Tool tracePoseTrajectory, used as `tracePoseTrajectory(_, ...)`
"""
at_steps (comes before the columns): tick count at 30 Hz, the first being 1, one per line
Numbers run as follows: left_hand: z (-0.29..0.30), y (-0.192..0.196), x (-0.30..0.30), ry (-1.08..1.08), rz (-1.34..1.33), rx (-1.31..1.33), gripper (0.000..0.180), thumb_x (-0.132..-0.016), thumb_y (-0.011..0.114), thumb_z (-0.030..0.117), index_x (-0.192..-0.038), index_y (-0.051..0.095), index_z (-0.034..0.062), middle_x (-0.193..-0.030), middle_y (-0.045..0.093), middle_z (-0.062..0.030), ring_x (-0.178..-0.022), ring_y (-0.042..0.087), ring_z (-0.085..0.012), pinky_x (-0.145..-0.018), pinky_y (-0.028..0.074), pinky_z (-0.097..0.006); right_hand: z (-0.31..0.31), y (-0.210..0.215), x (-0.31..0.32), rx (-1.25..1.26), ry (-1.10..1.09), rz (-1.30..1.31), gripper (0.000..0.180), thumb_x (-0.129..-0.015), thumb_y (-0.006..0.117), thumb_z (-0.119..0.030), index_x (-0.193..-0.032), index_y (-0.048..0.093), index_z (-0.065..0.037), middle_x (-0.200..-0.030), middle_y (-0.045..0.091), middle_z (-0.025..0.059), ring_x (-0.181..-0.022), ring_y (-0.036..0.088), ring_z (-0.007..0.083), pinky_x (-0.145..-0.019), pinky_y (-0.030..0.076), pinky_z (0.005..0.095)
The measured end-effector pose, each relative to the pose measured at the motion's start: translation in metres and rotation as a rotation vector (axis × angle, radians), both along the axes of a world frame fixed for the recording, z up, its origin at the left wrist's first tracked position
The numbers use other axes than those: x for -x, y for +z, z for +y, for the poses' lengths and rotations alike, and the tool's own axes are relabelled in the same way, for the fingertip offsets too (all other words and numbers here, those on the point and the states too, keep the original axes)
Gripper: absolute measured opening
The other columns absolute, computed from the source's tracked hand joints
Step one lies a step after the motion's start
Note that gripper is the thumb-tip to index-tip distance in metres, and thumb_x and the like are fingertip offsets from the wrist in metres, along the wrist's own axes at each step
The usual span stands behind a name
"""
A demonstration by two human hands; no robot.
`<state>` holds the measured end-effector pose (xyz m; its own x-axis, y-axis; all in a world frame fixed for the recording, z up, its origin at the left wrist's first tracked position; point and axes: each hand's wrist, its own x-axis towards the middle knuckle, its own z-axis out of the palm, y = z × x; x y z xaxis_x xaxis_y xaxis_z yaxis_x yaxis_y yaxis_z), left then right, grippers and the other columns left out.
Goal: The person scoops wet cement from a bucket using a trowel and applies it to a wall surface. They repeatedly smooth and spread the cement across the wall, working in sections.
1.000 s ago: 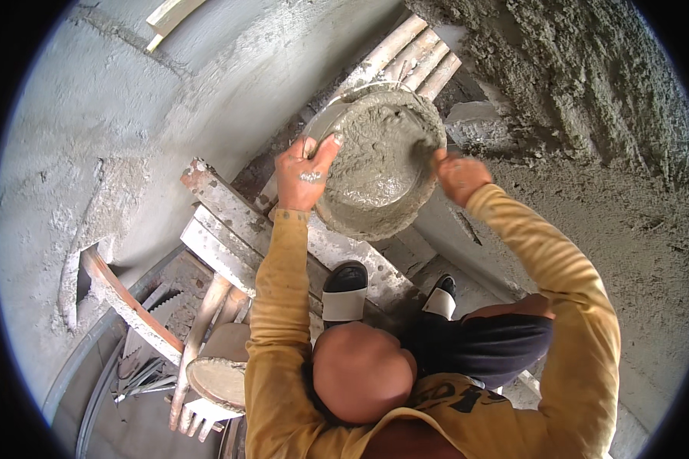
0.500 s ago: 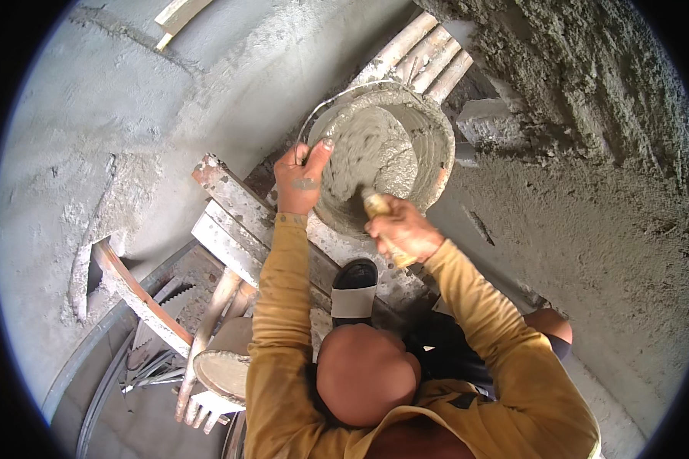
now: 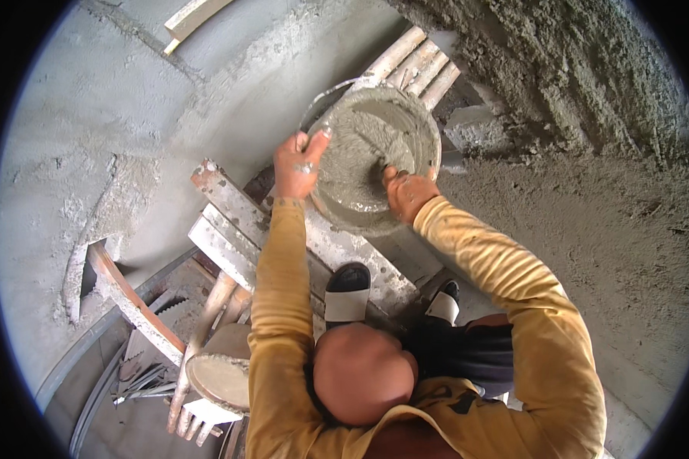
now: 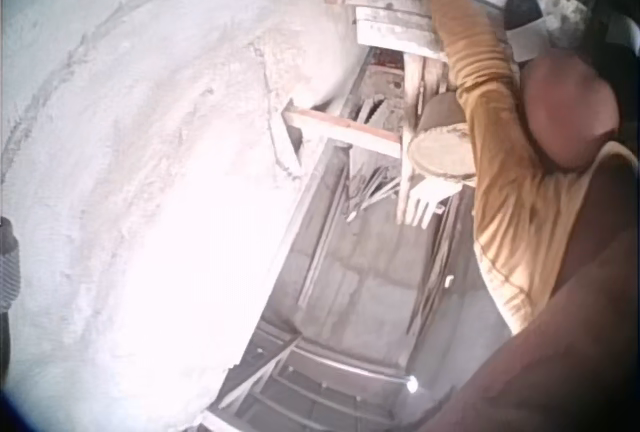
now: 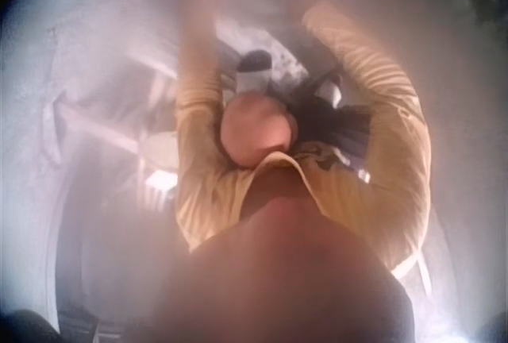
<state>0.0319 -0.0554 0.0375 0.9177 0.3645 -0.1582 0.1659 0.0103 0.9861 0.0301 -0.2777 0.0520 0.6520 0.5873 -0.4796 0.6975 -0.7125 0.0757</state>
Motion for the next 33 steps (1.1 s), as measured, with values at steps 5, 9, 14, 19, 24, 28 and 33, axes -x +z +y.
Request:
tracePoseTrajectory(5,0.012,-0.009,0.009,0.073,0.025,-0.055,0.042,-0.083,0.070,0.020,-0.059,0.040,0.0019,-0.060,0.037,0.0042,-0.057,0.030,-0.0067,-0.049,0.027,-0.027,-0.003,0.081,0.012,0.064,-0.122,0.469,0.030,-0.083,0.047,-0.009,-0.108,0.047,0.007,-0.081,0.065,0.0199,-0.072,0.066,0.0336,-0.068,0.054,0.0422)
tracePoseTrajectory(9,0.003,0.003,0.009,0.071,0.060,0.011,0.044,-0.082,0.070,0.022,-0.059,0.038,0.0026,-0.060,0.035,0.0045,-0.057,0.029,-0.0073,-0.049,0.027,-0.027,-0.042,0.120,-0.037,-0.042,-0.382,0.471,0.035,-0.078,0.053,-0.012,-0.110,0.054,0.003,-0.087,0.064,0.0224,-0.078,0.066,0.0328,-0.075,0.053,0.0422)
tracePoseTrajectory(14,0.001,0.002,-0.004,-0.015,0.008,-0.094,0.045,-0.084,0.069,0.023,-0.058,0.038,0.0038,-0.058,0.032,0.0050,-0.056,0.028,-0.0071,-0.048,0.026,-0.027,0.035,0.076,-0.082,0.289,-0.245,0.371,0.027,-0.083,0.055,-0.013,-0.105,0.063,0.000,-0.096,0.066,0.0181,-0.091,0.066,0.0293,-0.079,0.053,0.0386)
tracePoseTrajectory(19,0.010,0.000,-0.001,-0.019,0.072,-0.019,0.045,-0.083,0.069,0.023,-0.057,0.037,0.0039,-0.058,0.031,0.0047,-0.056,0.027,-0.0068,-0.048,0.024,-0.027,0.063,0.072,-0.040,-0.007,0.141,0.237,0.032,-0.082,0.056,-0.011,-0.110,0.058,0.003,-0.098,0.067,0.0141,-0.089,0.066,0.0291,-0.080,0.054,0.0394)
tracePoseTrajectory(24,0.006,0.004,-0.001,0.048,0.065,-0.006,0.045,-0.083,0.070,0.023,-0.057,0.039,0.0037,-0.058,0.032,0.0050,-0.056,0.027,-0.0068,-0.048,0.025,-0.027,0.017,0.091,-0.016,0.177,0.143,0.453,0.033,-0.082,0.054,-0.011,-0.111,0.055,0.003,-0.095,0.066,0.0179,-0.091,0.065,0.0288,-0.079,0.052,0.0444)
tracePoseTrajectory(28,0.010,0.008,0.006,0.078,0.068,-0.011,0.044,-0.082,0.070,0.023,-0.056,0.041,0.0033,-0.058,0.033,0.0051,-0.056,0.027,-0.0066,-0.048,0.025,-0.027,-0.005,0.129,-0.068,0.182,-0.112,0.410,0.033,-0.084,0.053,-0.013,-0.112,0.053,0.004,-0.094,0.065,0.0201,-0.083,0.066,0.0304,-0.074,0.054,0.0446)
tracePoseTrajectory(33,0.000,0.002,-0.004,0.064,0.049,-0.024,0.043,-0.082,0.070,0.024,-0.057,0.042,0.0028,-0.057,0.035,0.0048,-0.056,0.029,-0.0066,-0.048,0.025,-0.027,0.017,0.041,-0.024,0.263,-0.036,0.155,0.033,-0.085,0.052,-0.017,-0.111,0.053,0.005,-0.090,0.066,0.0191,-0.077,0.067,0.0282,-0.064,0.054,0.0410)
